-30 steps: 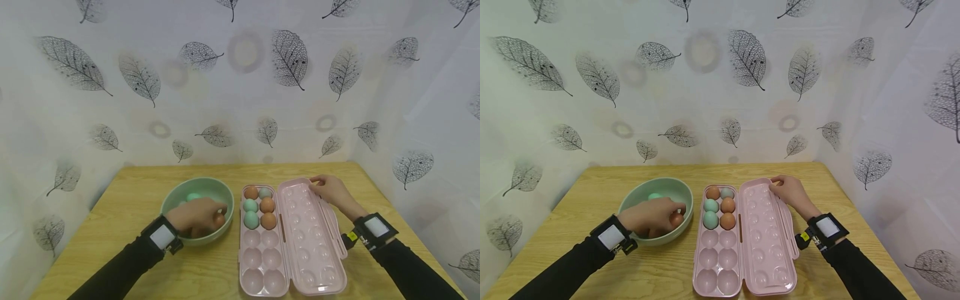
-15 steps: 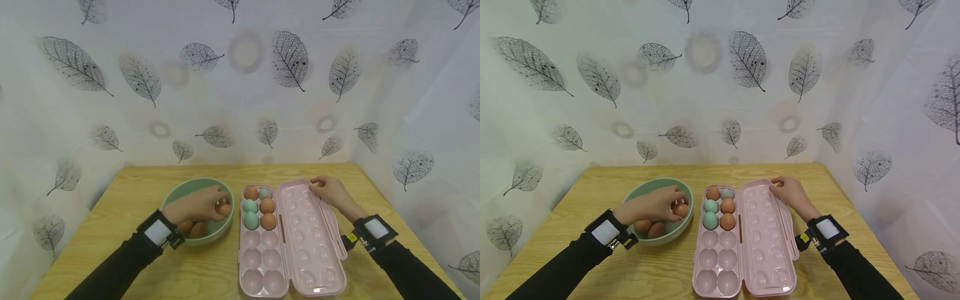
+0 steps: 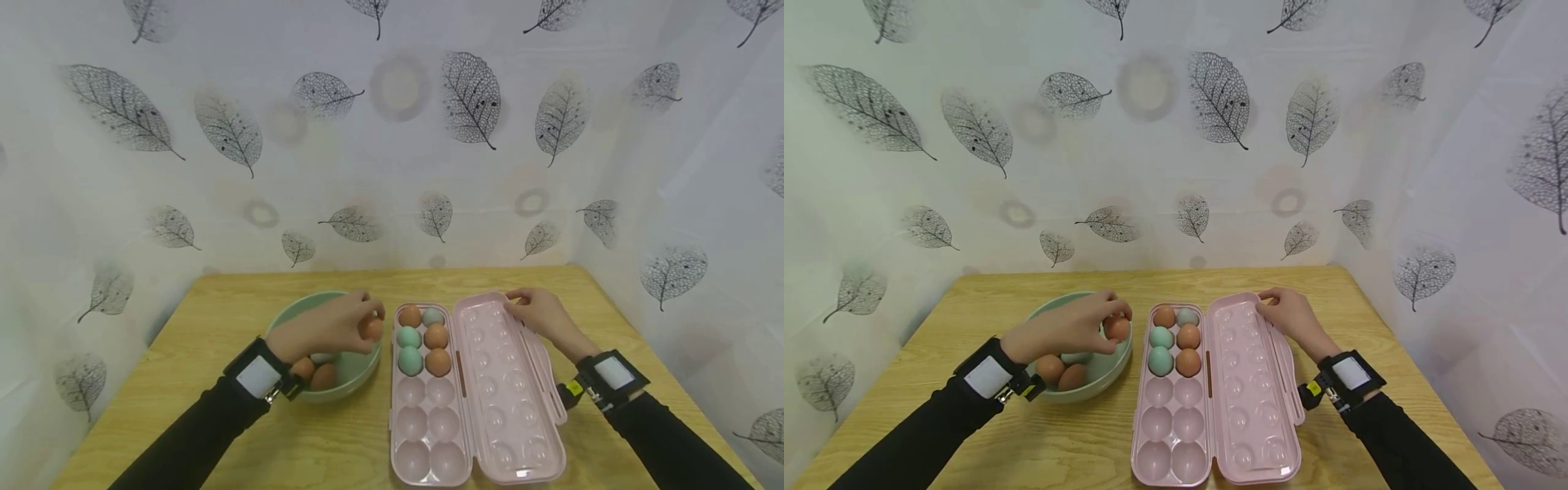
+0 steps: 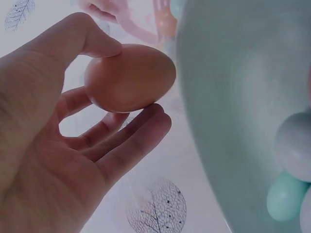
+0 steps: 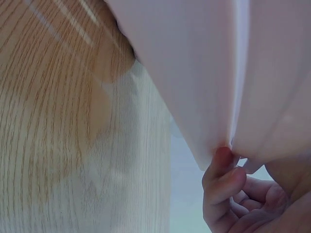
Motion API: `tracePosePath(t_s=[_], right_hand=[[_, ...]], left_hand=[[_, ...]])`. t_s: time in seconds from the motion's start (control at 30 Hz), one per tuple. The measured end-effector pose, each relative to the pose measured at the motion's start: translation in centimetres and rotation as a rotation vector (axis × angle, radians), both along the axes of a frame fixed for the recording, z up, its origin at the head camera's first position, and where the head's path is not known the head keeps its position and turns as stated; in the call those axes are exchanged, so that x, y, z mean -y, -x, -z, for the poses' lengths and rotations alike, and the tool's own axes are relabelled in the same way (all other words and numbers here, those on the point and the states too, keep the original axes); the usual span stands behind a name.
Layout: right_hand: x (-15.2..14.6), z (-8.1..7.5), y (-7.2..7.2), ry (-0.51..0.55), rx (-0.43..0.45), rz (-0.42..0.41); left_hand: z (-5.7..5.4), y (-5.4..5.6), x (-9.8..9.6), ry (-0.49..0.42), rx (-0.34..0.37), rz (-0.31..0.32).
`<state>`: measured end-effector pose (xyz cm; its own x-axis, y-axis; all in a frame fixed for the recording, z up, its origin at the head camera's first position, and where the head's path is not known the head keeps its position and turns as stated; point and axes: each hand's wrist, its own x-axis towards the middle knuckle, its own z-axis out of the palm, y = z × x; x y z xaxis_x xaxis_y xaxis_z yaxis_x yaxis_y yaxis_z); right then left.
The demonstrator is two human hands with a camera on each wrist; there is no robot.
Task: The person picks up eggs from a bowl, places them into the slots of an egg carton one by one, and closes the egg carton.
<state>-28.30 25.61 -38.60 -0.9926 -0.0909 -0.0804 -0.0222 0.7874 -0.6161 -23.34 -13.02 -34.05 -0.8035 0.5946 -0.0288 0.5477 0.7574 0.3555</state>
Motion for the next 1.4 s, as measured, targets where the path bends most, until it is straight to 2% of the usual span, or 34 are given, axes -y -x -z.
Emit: tracePosePath(t_s=[0.23, 0.6, 0.9, 1.03, 1.13, 1.2, 1.4], right_hand=[[-0.1, 0.0, 0.0, -0.005, -0.003, 0.002], [-0.1, 0.4, -0.2, -0.002, -0.008, -0.002], [-0.1, 0.2, -0.3, -0.015, -0.011, -0.005], [-0.1, 0.2, -0.3, -0.012, -0.005, -0.003], [0.0, 0.1, -0.3, -0.013, -0.002, -0.001], [0.1, 0.1, -0.3, -0.014, -0.001, -0.001], [0.1, 0.1, -0.2, -0.019, -0.004, -0.004]], left_hand=[[0.6, -0.5, -1.8, -0.017, 0.026, -0.002], [2.4, -1.5, -4.0, 0.002, -0.095, 0.147], [3.9, -1.6, -5.0, 0.157, -0.230, 0.194], [4.5, -1.8, -5.2, 0.226, -0.266, 0.195], [4.7, -2.2, -5.2, 0.253, -0.258, 0.186], [4.9, -2.4, -5.3, 0.234, -0.238, 0.188], [5.9, -2.8, -5.5, 0.207, -0.238, 0.245]])
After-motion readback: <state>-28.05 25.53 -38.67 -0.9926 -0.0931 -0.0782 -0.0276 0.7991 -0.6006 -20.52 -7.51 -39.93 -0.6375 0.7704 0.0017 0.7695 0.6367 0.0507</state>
